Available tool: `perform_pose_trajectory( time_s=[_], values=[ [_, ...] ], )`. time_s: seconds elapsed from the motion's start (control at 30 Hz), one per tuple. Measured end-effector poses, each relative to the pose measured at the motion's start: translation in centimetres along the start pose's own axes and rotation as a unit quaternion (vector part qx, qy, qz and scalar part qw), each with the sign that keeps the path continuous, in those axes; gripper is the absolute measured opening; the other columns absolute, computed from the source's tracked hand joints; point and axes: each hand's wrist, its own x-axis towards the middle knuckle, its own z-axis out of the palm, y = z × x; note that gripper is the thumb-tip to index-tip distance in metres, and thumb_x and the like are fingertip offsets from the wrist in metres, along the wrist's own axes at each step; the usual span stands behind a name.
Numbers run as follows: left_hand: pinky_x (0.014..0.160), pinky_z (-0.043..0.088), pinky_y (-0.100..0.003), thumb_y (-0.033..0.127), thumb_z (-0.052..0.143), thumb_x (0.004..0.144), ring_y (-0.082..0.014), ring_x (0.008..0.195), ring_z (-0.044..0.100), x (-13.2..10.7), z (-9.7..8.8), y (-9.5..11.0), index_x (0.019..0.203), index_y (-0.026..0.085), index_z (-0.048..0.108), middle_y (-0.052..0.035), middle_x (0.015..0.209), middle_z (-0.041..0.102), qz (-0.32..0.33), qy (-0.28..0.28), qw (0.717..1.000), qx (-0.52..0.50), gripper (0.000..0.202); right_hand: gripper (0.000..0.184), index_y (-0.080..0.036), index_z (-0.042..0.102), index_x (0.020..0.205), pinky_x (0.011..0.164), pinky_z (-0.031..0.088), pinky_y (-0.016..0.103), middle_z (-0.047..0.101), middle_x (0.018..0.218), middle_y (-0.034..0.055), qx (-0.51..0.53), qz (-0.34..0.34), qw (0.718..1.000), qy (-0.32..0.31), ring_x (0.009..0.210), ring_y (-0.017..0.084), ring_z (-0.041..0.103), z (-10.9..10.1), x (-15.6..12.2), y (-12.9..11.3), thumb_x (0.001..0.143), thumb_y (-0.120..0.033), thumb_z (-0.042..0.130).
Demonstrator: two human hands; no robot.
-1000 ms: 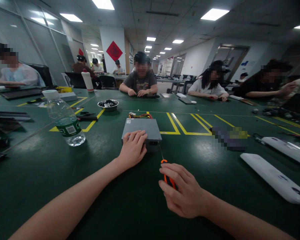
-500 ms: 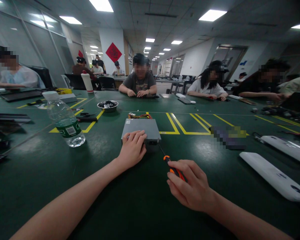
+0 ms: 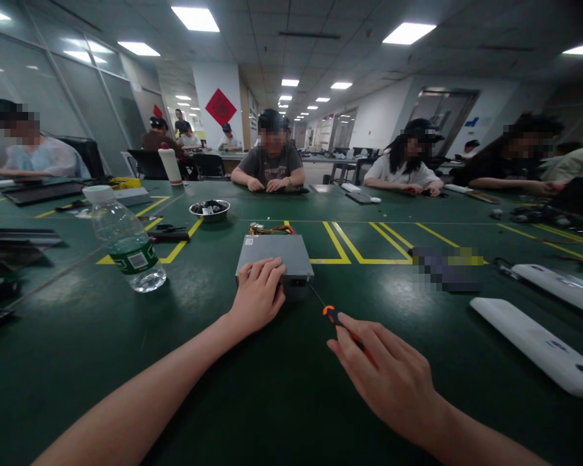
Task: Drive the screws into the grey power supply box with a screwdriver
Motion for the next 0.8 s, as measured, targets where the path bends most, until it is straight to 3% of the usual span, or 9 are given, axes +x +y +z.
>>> perform_pose_trajectory(
  time_s=[0.17,0.27,0.37,0.5,0.63,0.8],
  values=[
    [0.093,0.026,-0.044,0.022,0.044,0.082,-0.0247,0.115,0.042,0.0,0.0,0.0,0.113,0.019,0.048,-0.0079,0.125,0.052,0.004,0.007,1.0,0.0,0.032,0.02,-0.018,0.058,0.095,0.069,0.05,0.03,0.064,0.094,0.012,-0.003,-0.027,0.998,-0.06,0.081,0.019,0.062,0.2,-0.2,-1.7,0.081,-0.011,0.045],
    [0.093,0.026,-0.043,0.022,0.043,0.082,-0.0247,0.115,0.042,0.0,0.1,0.0,0.113,0.019,0.048,-0.0078,0.125,0.052,0.006,0.006,1.0,0.001,0.032,0.029,-0.02,0.056,0.099,0.069,0.05,0.031,0.065,0.095,0.0119,-0.003,-0.065,0.996,-0.067,0.084,0.02,0.063,0.4,-0.2,-2.4,0.08,-0.006,0.04],
    [0.093,0.026,-0.043,0.022,0.044,0.081,-0.0246,0.115,0.042,0.0,0.0,-0.1,0.113,0.019,0.048,-0.0078,0.125,0.051,0.008,0.004,1.0,0.002,0.032,0.027,-0.019,0.057,0.099,0.069,0.049,0.027,0.065,0.095,0.0132,0.01,-0.078,0.995,-0.055,0.081,0.017,0.063,0.2,-0.2,-2.1,0.082,-0.007,0.041],
    [0.094,0.026,-0.043,0.022,0.044,0.081,-0.0242,0.115,0.042,0.0,0.0,-0.1,0.114,0.019,0.048,-0.0081,0.125,0.051,0.006,0.004,1.0,0.003,0.033,0.021,-0.018,0.058,0.1,0.067,0.045,0.022,0.064,0.101,0.0123,-0.014,-0.037,0.999,-0.026,0.074,0.012,0.061,-0.2,-0.1,-0.4,0.081,-0.012,0.053],
    [0.093,0.026,-0.042,0.022,0.044,0.081,-0.0241,0.116,0.042,-0.1,0.0,0.0,0.113,0.019,0.048,-0.0082,0.125,0.051,0.006,0.002,1.0,0.001,0.032,0.015,-0.017,0.057,0.092,0.061,0.045,0.023,0.065,0.08,0.0057,-0.013,0.003,1.0,-0.013,0.066,0.012,0.059,-0.3,0.0,0.7,0.08,-0.026,0.059],
    [0.093,0.026,-0.043,0.022,0.044,0.081,-0.0244,0.116,0.042,0.0,0.0,0.0,0.113,0.02,0.048,-0.008,0.125,0.052,0.004,0.004,1.0,0.003,0.032,0.022,-0.009,0.053,0.099,0.079,0.05,0.035,0.057,0.108,0.0203,0.018,-0.018,1.0,0.0,0.102,0.026,0.055,0.2,0.2,-0.3,0.077,-0.012,0.053]
  ],
)
